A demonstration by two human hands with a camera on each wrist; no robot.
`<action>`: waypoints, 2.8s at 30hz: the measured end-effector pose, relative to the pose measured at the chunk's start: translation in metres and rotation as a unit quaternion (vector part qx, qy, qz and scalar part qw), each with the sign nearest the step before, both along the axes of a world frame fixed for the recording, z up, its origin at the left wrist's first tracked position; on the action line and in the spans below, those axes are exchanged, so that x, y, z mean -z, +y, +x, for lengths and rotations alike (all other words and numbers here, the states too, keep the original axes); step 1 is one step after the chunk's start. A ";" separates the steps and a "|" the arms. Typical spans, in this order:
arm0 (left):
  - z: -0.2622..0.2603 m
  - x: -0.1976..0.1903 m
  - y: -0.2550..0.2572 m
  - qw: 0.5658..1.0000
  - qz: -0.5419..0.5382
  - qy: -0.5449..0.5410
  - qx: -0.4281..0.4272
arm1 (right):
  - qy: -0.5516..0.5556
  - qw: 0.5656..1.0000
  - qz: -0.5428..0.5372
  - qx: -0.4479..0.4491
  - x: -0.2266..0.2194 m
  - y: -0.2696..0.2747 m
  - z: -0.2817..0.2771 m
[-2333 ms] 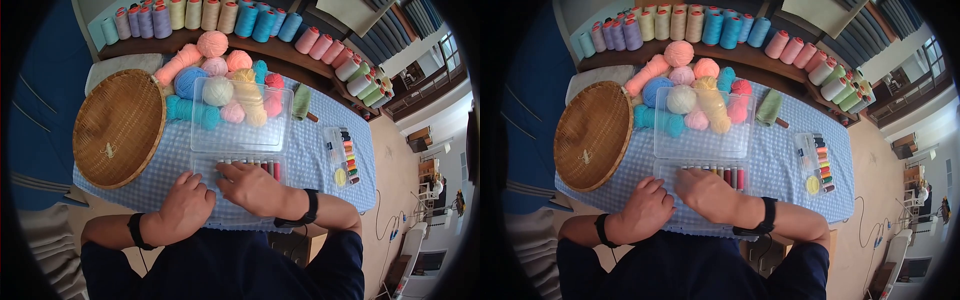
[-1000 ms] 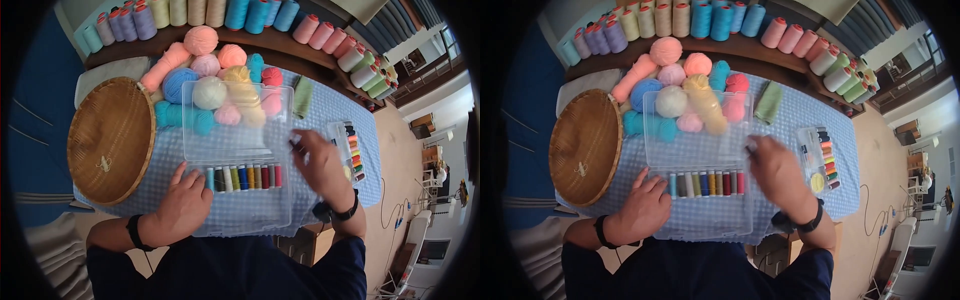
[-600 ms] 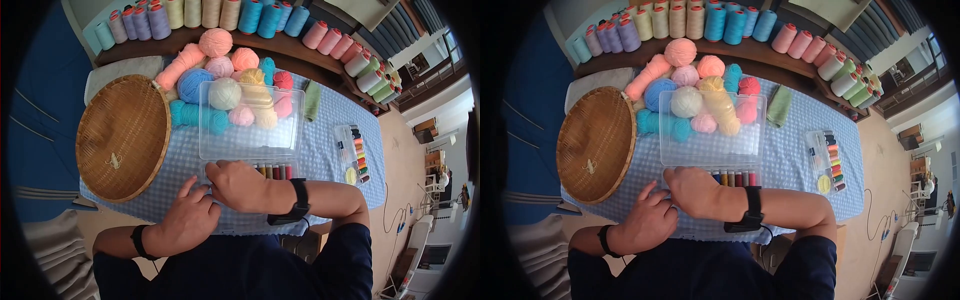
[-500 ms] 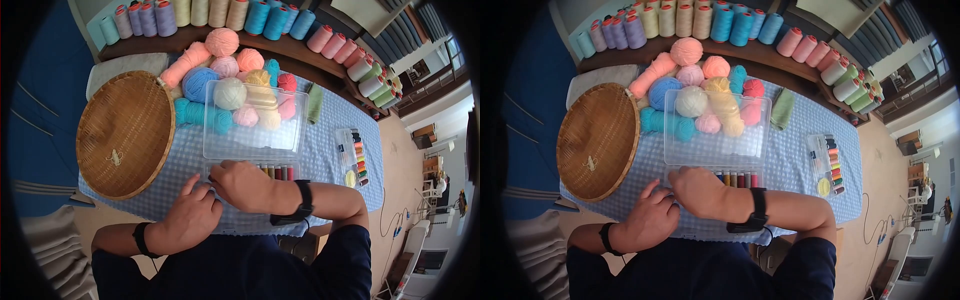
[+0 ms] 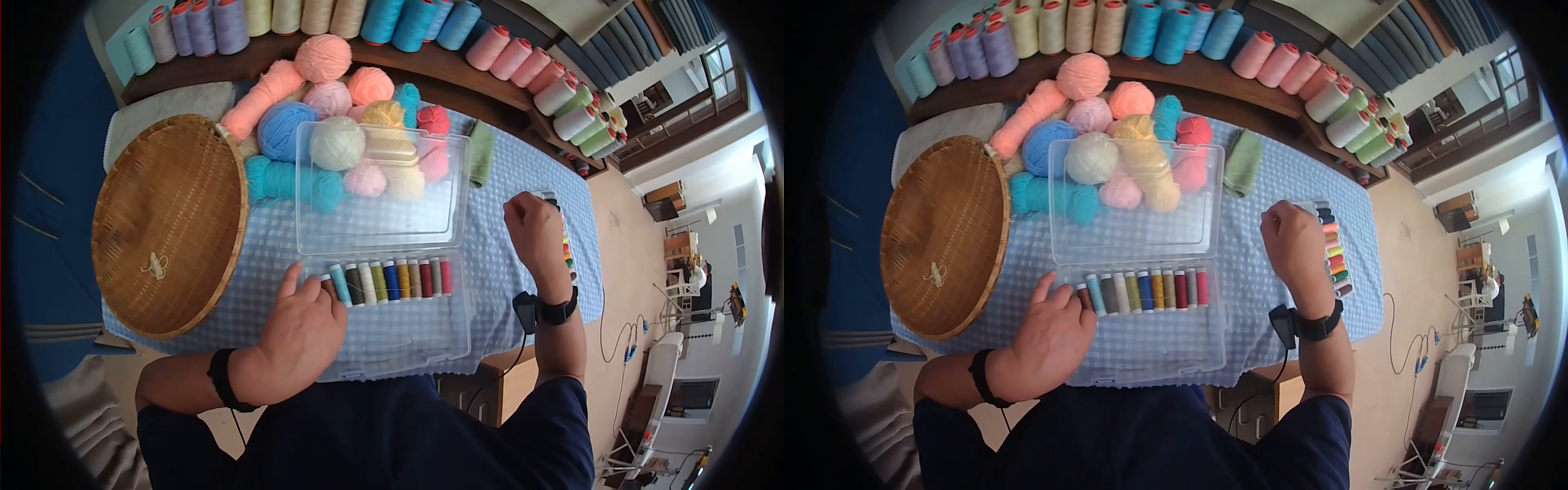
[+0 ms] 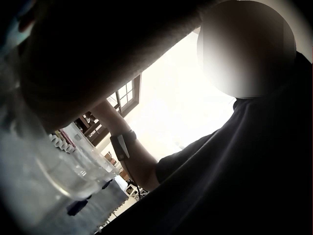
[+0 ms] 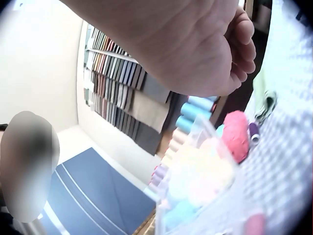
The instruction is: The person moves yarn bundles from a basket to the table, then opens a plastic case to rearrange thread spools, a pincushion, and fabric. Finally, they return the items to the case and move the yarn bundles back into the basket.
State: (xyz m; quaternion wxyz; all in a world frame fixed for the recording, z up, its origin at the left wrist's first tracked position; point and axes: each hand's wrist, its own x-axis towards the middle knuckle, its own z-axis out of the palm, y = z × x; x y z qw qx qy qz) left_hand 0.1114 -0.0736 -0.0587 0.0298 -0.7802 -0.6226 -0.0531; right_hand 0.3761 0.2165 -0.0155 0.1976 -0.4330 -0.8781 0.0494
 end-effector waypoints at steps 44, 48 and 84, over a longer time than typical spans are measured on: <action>0.000 -0.019 -0.036 0.986 0.075 -0.151 0.019 | -0.001 0.851 -0.084 -0.519 0.013 -0.124 -0.136; -0.002 -0.016 -0.037 0.987 0.065 -0.147 0.021 | -0.046 0.852 -0.075 -0.516 0.030 -0.132 -0.149; -0.022 -0.011 -0.011 0.972 0.046 -0.230 0.018 | 0.091 0.929 -0.104 0.343 0.096 -0.011 0.276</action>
